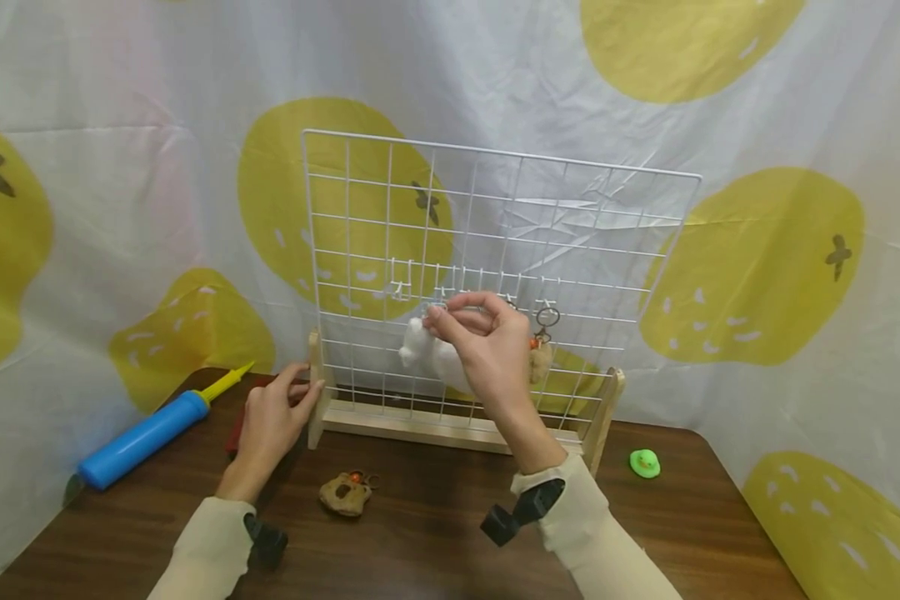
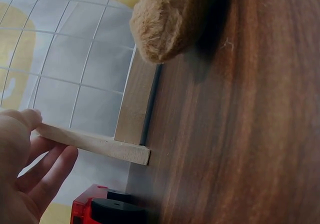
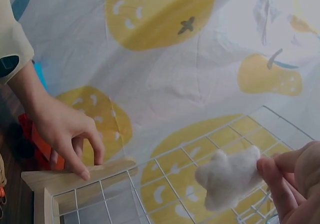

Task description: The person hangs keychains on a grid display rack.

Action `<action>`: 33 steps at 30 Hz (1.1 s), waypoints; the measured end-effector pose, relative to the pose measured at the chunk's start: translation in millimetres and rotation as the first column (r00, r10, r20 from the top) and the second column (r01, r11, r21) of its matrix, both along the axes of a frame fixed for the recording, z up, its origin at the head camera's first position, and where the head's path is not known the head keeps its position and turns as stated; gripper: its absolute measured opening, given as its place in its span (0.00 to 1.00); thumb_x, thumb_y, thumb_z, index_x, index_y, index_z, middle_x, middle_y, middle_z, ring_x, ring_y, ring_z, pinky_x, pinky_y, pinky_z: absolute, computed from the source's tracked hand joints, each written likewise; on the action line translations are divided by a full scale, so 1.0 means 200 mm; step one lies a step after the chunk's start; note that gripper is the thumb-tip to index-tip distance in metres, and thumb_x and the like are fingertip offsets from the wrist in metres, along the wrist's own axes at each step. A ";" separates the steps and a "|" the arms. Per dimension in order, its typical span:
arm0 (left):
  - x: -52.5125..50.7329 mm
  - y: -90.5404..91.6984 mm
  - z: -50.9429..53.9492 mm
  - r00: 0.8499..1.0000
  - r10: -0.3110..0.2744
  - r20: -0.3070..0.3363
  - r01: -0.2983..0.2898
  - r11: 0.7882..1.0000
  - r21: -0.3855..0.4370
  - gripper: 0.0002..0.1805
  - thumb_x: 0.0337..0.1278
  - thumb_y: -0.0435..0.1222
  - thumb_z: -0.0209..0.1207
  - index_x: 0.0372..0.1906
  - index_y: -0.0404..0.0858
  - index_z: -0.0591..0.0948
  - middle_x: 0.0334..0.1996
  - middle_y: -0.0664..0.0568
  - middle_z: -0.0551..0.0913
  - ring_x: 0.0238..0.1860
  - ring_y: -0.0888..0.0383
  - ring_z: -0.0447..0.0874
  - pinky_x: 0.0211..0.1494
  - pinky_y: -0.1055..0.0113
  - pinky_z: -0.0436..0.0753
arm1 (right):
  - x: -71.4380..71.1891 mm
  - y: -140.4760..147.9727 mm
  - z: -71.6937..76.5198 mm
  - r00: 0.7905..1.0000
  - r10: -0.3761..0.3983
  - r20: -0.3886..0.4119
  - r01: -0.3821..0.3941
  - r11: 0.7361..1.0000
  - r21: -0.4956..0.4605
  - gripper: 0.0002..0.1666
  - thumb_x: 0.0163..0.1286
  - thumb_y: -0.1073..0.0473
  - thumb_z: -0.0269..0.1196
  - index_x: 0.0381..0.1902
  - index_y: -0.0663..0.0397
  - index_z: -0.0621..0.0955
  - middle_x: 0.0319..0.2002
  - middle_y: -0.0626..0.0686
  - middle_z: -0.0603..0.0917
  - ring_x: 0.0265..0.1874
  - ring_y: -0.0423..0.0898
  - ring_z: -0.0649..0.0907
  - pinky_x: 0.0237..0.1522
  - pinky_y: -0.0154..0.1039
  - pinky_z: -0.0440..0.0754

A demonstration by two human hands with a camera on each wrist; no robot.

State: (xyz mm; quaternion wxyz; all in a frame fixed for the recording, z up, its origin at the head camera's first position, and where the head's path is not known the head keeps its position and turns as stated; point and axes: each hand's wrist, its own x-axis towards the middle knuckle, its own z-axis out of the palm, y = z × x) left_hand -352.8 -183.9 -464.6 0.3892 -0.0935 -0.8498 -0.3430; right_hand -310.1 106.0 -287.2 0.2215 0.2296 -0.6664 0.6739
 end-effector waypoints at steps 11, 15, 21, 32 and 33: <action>0.00 0.00 0.00 1.000 0.002 0.020 -0.002 1.000 0.001 0.18 0.67 0.36 0.74 0.57 0.34 0.86 0.37 0.36 0.94 0.39 0.40 0.97 0.45 0.38 0.91 | -0.03 -0.01 0.03 0.993 -0.094 -0.067 0.096 0.995 0.021 0.16 0.68 0.69 0.75 0.52 0.68 0.87 0.39 0.67 0.94 0.29 0.47 0.95 0.37 0.41 0.94; 0.00 0.00 0.00 1.000 0.005 0.018 -0.005 1.000 -0.004 0.18 0.67 0.36 0.74 0.57 0.34 0.85 0.38 0.35 0.94 0.39 0.40 0.97 0.46 0.38 0.91 | -0.04 -0.02 0.03 0.989 -0.117 -0.087 0.123 0.990 0.062 0.17 0.68 0.70 0.75 0.51 0.71 0.84 0.38 0.66 0.94 0.31 0.57 0.95 0.36 0.41 0.93; 0.00 0.00 0.00 1.000 0.007 0.015 -0.007 1.000 -0.004 0.18 0.67 0.36 0.74 0.56 0.34 0.85 0.38 0.36 0.94 0.39 0.40 0.97 0.47 0.39 0.91 | -0.06 -0.05 0.04 0.989 -0.129 -0.069 0.133 0.989 0.071 0.16 0.68 0.71 0.75 0.50 0.72 0.84 0.36 0.67 0.94 0.32 0.61 0.95 0.35 0.41 0.93; -0.01 0.00 -0.01 1.000 -0.001 0.009 0.001 1.000 -0.005 0.17 0.67 0.36 0.74 0.56 0.34 0.85 0.38 0.36 0.94 0.40 0.41 0.97 0.45 0.40 0.91 | -0.06 -0.07 0.02 0.978 -0.171 -0.117 0.186 0.974 0.127 0.11 0.70 0.70 0.73 0.48 0.70 0.85 0.34 0.66 0.94 0.28 0.59 0.95 0.27 0.39 0.91; -0.01 -0.01 -0.01 1.000 -0.001 0.008 0.001 1.000 -0.005 0.17 0.67 0.36 0.74 0.56 0.34 0.85 0.38 0.36 0.94 0.40 0.41 0.97 0.45 0.39 0.91 | -0.06 -0.07 0.02 0.976 -0.179 -0.126 0.196 0.971 0.137 0.11 0.70 0.70 0.73 0.48 0.69 0.86 0.34 0.66 0.94 0.28 0.58 0.95 0.26 0.39 0.91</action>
